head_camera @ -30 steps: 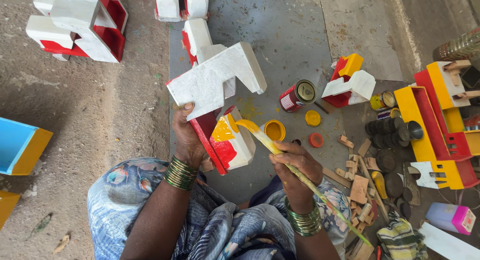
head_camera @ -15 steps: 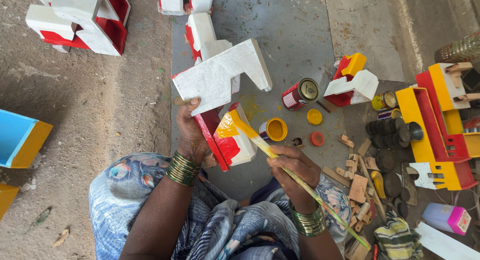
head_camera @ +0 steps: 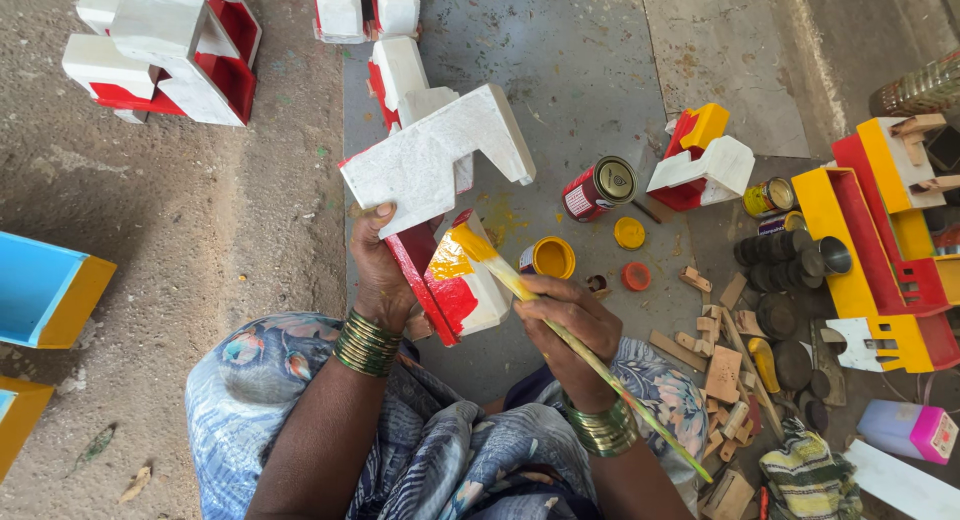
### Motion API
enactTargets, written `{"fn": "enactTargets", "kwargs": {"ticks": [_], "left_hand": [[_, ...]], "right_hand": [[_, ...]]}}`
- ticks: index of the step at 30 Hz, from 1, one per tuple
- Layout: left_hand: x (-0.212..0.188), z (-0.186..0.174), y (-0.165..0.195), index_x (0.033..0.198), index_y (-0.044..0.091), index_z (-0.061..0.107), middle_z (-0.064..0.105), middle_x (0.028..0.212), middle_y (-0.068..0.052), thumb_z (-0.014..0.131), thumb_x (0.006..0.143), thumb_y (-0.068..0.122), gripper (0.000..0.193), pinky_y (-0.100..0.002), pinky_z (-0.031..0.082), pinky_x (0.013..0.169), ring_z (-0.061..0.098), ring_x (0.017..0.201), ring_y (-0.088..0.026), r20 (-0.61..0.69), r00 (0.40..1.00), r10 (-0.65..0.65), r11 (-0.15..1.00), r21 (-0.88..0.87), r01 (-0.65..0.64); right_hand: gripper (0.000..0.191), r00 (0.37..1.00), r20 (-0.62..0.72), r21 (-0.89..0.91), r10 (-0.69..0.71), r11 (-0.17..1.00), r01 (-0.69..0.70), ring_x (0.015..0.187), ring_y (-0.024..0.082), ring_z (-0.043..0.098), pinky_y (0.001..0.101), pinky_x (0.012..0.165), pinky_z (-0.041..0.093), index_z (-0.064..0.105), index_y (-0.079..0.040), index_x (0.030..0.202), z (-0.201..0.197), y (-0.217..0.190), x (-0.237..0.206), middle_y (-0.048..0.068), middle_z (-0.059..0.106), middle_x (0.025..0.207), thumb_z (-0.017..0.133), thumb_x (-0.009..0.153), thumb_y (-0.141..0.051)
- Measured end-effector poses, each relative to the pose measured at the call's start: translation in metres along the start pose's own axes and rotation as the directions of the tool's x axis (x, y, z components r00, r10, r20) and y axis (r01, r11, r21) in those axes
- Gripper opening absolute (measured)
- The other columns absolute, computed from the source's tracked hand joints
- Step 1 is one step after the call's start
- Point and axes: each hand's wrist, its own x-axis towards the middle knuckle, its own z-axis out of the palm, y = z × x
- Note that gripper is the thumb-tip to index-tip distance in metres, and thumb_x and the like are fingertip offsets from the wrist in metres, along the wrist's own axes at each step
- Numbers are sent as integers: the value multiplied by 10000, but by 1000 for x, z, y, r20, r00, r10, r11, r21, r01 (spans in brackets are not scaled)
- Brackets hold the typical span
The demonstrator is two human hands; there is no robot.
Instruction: The person sits on the ground holding a red and white wooden toy piece in one hand and paints its surfaces yellow using a brush, dipping the brush into a small yellow paint cup between strokes. Other painted and unpainted toy pieces, paint cans, and scrap wood lie scattered on the floor around them.
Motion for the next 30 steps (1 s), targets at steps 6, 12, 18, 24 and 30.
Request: {"fn": "enactTargets", "kwargs": {"ticks": [6, 12, 18, 24, 30], "left_hand": [[6, -5, -4, 1451, -10, 426, 570, 1316, -177, 749, 768, 364, 843, -474, 473, 1110, 588, 1219, -326, -7, 1000, -8, 1000, -27, 8], [2, -1, -2, 1461, 2, 421, 578, 1335, -171, 743, 771, 369, 845, -467, 468, 1124, 588, 1240, -319, 5, 1000, -5, 1000, -5, 5], [-8, 10, 1, 1477, 6, 400, 564, 1351, -177, 734, 776, 363, 855, -499, 459, 1133, 576, 1261, -329, 54, 999, -3, 999, 38, 1], [-5, 10, 4, 1473, 10, 407, 571, 1330, -190, 723, 769, 369, 850, -503, 482, 1108, 587, 1256, -339, 11, 1000, -6, 999, 52, 5], [-4, 7, 2, 1510, 17, 402, 567, 1385, -166, 713, 819, 389, 844, -477, 481, 1115, 586, 1256, -331, 80, 996, 32, 999, -11, -31]], "right_hand": [[227, 992, 72, -2, 107, 994, -107, 975, 215, 776, 293, 812, 652, 686, -43, 997, -33, -8, -27, 157, 749, 1130, 797, 828, 58], [231, 996, -44, 13, 80, 997, -80, 988, 226, 767, 305, 844, 644, 686, -50, 996, -43, -11, -22, 169, 742, 1147, 807, 828, 51], [235, 998, -59, 7, -6, 1000, 7, 1043, 237, 758, 320, 899, 638, 686, -52, 1014, -19, -14, -2, 157, 734, 1149, 806, 844, 56], [222, 1000, 15, -38, -4, 999, 4, 1005, 229, 766, 309, 847, 638, 686, -53, 990, -12, -4, -5, 130, 746, 1123, 810, 834, 44], [210, 988, 67, 22, 136, 990, -137, 991, 208, 775, 305, 826, 663, 694, -46, 980, -45, 2, -24, 140, 754, 1130, 806, 818, 30]]}}
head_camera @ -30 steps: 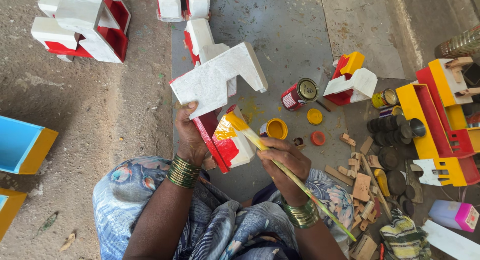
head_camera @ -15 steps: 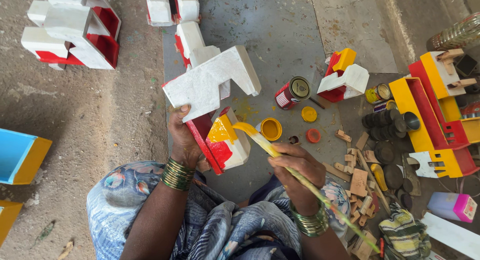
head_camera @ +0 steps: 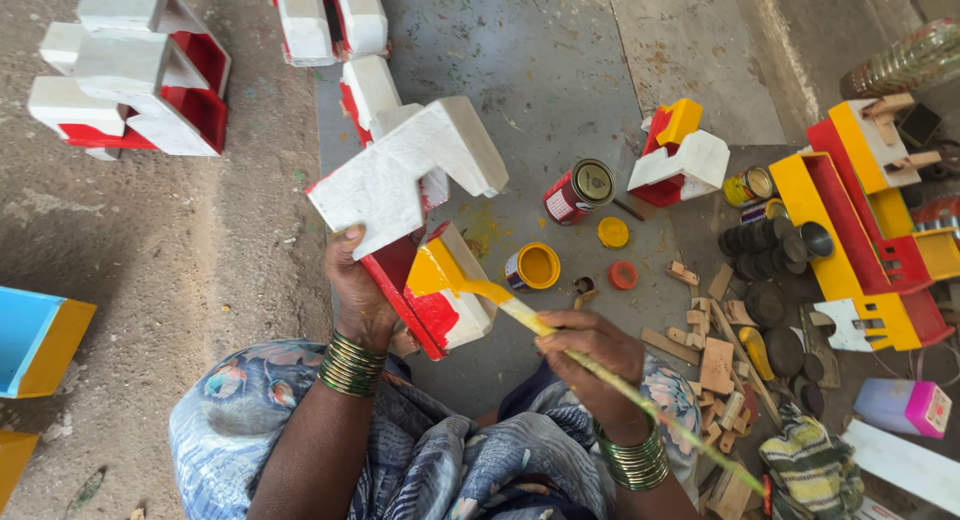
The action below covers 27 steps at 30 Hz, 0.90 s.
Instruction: The person sits on the ground holding a red and white wooden toy piece in one hand and paints its surfaces yellow using a brush, dipping the brush into a small yellow paint cup between strokes. Other painted and unpainted toy pieces, paint cans, and scrap wood lie scattered on the floor around them.
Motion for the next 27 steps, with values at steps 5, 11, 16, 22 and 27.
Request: {"fn": "enactTargets", "kwargs": {"ticks": [5, 11, 16, 22, 27], "left_hand": [[-3, 3, 0, 1537, 15, 391, 568, 1403, -202, 677, 804, 526, 938, -508, 505, 1061, 613, 1187, -370, 46, 997, -62, 998, -30, 63], [-7, 4, 2, 1551, 60, 373, 541, 1423, -221, 659, 792, 594, 971, -586, 488, 1096, 604, 1194, -406, 89, 994, -69, 997, -12, 70], [-6, 4, 2, 1562, 83, 362, 512, 1477, -201, 660, 786, 612, 986, -595, 455, 1125, 581, 1272, -403, 111, 990, -87, 996, -6, 88], [-1, 2, 2, 1577, 67, 368, 527, 1466, -225, 648, 834, 604, 958, -625, 441, 1163, 569, 1285, -410, 166, 984, -62, 998, -6, 64], [-2, 1, -2, 1588, 87, 354, 523, 1505, -183, 613, 886, 604, 910, -621, 427, 1164, 554, 1327, -394, 150, 986, -76, 997, -14, 79]], "right_hand": [[241, 983, -184, 71, 1, 997, 12, 1049, 222, 758, 326, 876, 649, 659, -43, 990, -1, -4, 3, 152, 745, 1148, 831, 831, 11], [262, 972, -212, 24, -99, 994, 107, 1033, 224, 748, 331, 891, 649, 651, -42, 987, 20, -13, 23, 160, 731, 1161, 847, 823, 14], [234, 983, -125, 15, -134, 990, 137, 1036, 240, 753, 321, 881, 644, 674, -40, 997, 29, -13, 29, 151, 735, 1138, 825, 836, 36], [215, 995, 16, 61, -98, 993, 97, 996, 224, 779, 316, 844, 671, 681, -52, 968, 4, -12, 19, 144, 756, 1099, 820, 826, 32], [200, 998, -51, 134, -27, 990, 33, 993, 230, 771, 329, 842, 666, 671, -35, 956, -17, -15, 9, 176, 748, 1107, 808, 831, 40]]}}
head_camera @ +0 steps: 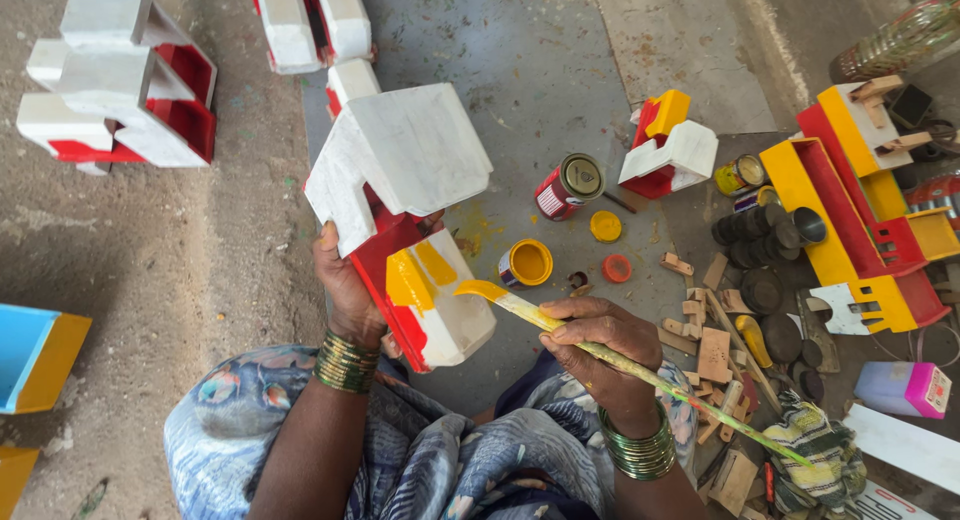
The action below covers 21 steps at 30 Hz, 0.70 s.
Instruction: The person sits on the ground holding a red and white wooden toy piece in one hand and paints its surfaces yellow using a brush, dipping the brush into a small yellow paint cup between strokes. Other painted and unpainted toy pieces, paint cans, and scrap wood lie scattered on the floor around them.
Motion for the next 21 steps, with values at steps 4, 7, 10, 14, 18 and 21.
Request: {"fn": "enactTargets", "kwargs": {"ticks": [4, 7, 10, 14, 18, 21], "left_hand": [[1, 0, 1, 1593, 98, 355, 514, 1521, -155, 545, 950, 618, 849, -581, 440, 1159, 539, 1372, -373, -41, 999, -13, 999, -35, 11], [2, -2, 2, 1607, 111, 356, 512, 1532, -143, 508, 995, 614, 806, -547, 424, 1161, 521, 1379, -348, -73, 997, -6, 1000, 5, 7], [4, -4, 3, 1599, 119, 362, 515, 1514, -150, 489, 1001, 608, 783, -558, 422, 1125, 523, 1348, -359, -93, 996, 12, 999, 50, -7], [8, -7, 0, 1588, 96, 380, 536, 1495, -199, 480, 1001, 650, 813, -577, 449, 1068, 555, 1304, -401, -19, 1000, 2, 989, -146, -5], [7, -12, -3, 1572, 99, 386, 538, 1486, -185, 463, 993, 641, 797, -576, 447, 1049, 555, 1296, -382, -134, 990, -35, 996, -89, 23], [9, -17, -4, 1577, 92, 393, 538, 1483, -174, 471, 1025, 600, 755, -573, 426, 1055, 549, 1298, -366, -162, 987, 17, 997, -70, -28]], "right_hand": [[217, 986, -161, 110, 45, 994, -27, 1034, 235, 751, 340, 908, 648, 644, -33, 979, 2, 5, -7, 176, 734, 1150, 795, 852, 59], [197, 934, -267, 428, 239, 897, -107, 1017, 251, 739, 357, 919, 630, 642, -4, 1012, 0, 22, -13, 185, 722, 1161, 760, 881, 84], [181, 880, -340, 564, 332, 820, -92, 974, 243, 727, 348, 887, 621, 625, 11, 1049, -9, 48, -23, 185, 717, 1146, 723, 909, 72], [187, 713, -482, 579, 509, 796, -177, 778, 223, 711, 336, 688, 605, 611, 33, 1065, -28, 93, -38, 192, 739, 1034, 698, 900, 40], [222, 576, -555, 611, 600, 764, -208, 763, 197, 700, 309, 676, 591, 624, 31, 1111, -43, 130, -53, 154, 718, 958, 695, 901, 26], [244, 505, -550, 657, 666, 718, -230, 728, 191, 689, 299, 626, 574, 632, 21, 1125, -44, 148, -50, 147, 716, 924, 707, 894, 3]]}}
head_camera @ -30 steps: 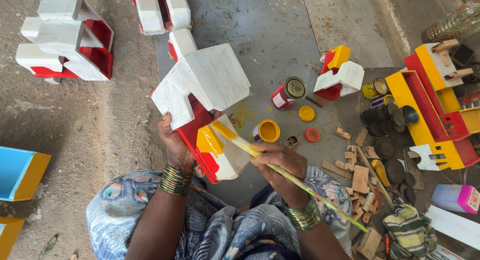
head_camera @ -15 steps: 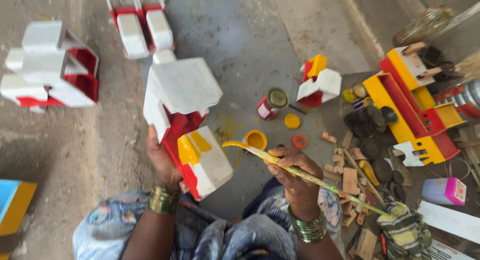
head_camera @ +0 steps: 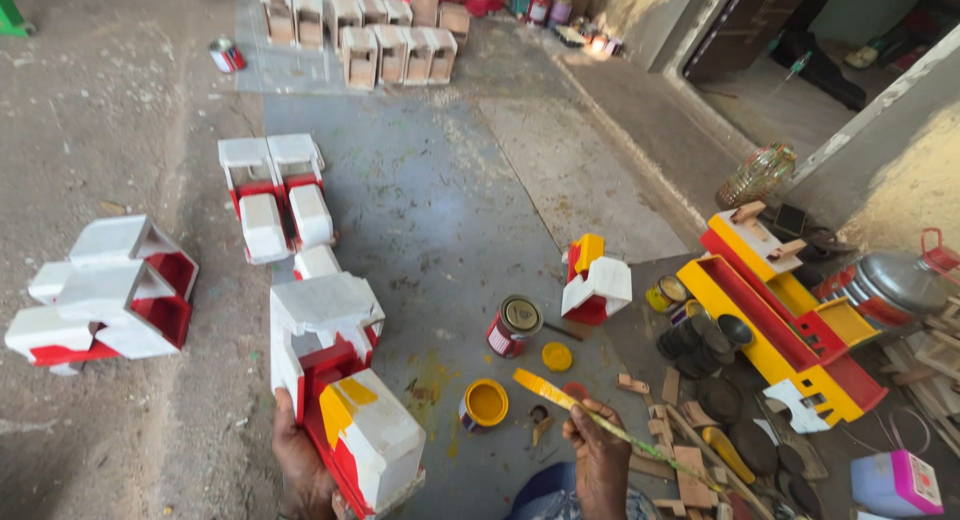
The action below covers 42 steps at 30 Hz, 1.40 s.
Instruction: The person sits on the ground holding a red and white wooden toy piece in one hand and paints its surfaces yellow using a brush, dipping the brush into a small yellow paint cup between strokes. Other painted and unpainted toy pieces, paint cans, and scrap wood lie scattered on the floor around them.
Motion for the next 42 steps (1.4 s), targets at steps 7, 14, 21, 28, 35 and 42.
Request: {"fn": "enactTargets", "kwargs": {"ticks": [7, 14, 21, 28, 35, 42], "left_hand": [[7, -15, 4, 1572, 39, 400, 570, 1408, -195, 500, 1029, 471, 701, -557, 404, 1116, 550, 1305, -338, -68, 987, 142, 989, 60, -138], [-1, -9, 5, 1584, 11, 406, 574, 1426, -204, 572, 1021, 473, 747, -544, 415, 1116, 556, 1303, -360, -2, 979, 206, 976, -69, -206], [3, -8, 12, 1560, 92, 432, 596, 1403, -154, 542, 999, 591, 758, -551, 436, 1079, 576, 1264, -348, -44, 986, 158, 986, -51, -160], [-6, 14, 10, 1660, 138, 340, 465, 1545, -178, 545, 1010, 660, 858, -628, 396, 1109, 514, 1327, -429, 62, 952, 299, 950, 73, -303], [-23, 75, 1, 1743, 160, 233, 313, 1773, -121, 671, 967, 655, 1019, -635, 329, 1275, 330, 1620, -391, 168, 867, 470, 856, 154, -494], [-10, 29, 17, 1653, 123, 325, 410, 1596, -229, 600, 956, 686, 937, -641, 392, 1071, 469, 1338, -483, 85, 926, 368, 917, 134, -376]], "right_hand": [[241, 983, -53, -25, 178, 983, -179, 742, 187, 688, 311, 641, 582, 636, 8, 1108, 7, 6, 6, 132, 691, 911, 733, 889, -19], [235, 979, -22, 62, 204, 977, -202, 852, 172, 713, 300, 737, 594, 646, 10, 1104, 19, 8, 1, 120, 708, 953, 716, 880, -9], [231, 977, 29, 71, 211, 975, -213, 822, 176, 714, 299, 715, 594, 646, -18, 1095, 36, 5, -4, 110, 716, 931, 712, 875, 5], [234, 973, -12, 124, 232, 966, -229, 744, 189, 705, 302, 619, 574, 664, -17, 1088, 26, 1, -10, 93, 713, 867, 740, 867, -33], [266, 955, -32, 99, 294, 952, -290, 738, 178, 699, 317, 625, 576, 667, -31, 1112, 23, 2, -11, 88, 701, 848, 753, 861, -41], [264, 956, -24, 90, 291, 953, -288, 680, 155, 658, 311, 571, 538, 672, -49, 1105, 25, 8, 1, 61, 677, 817, 765, 861, -87]]}}
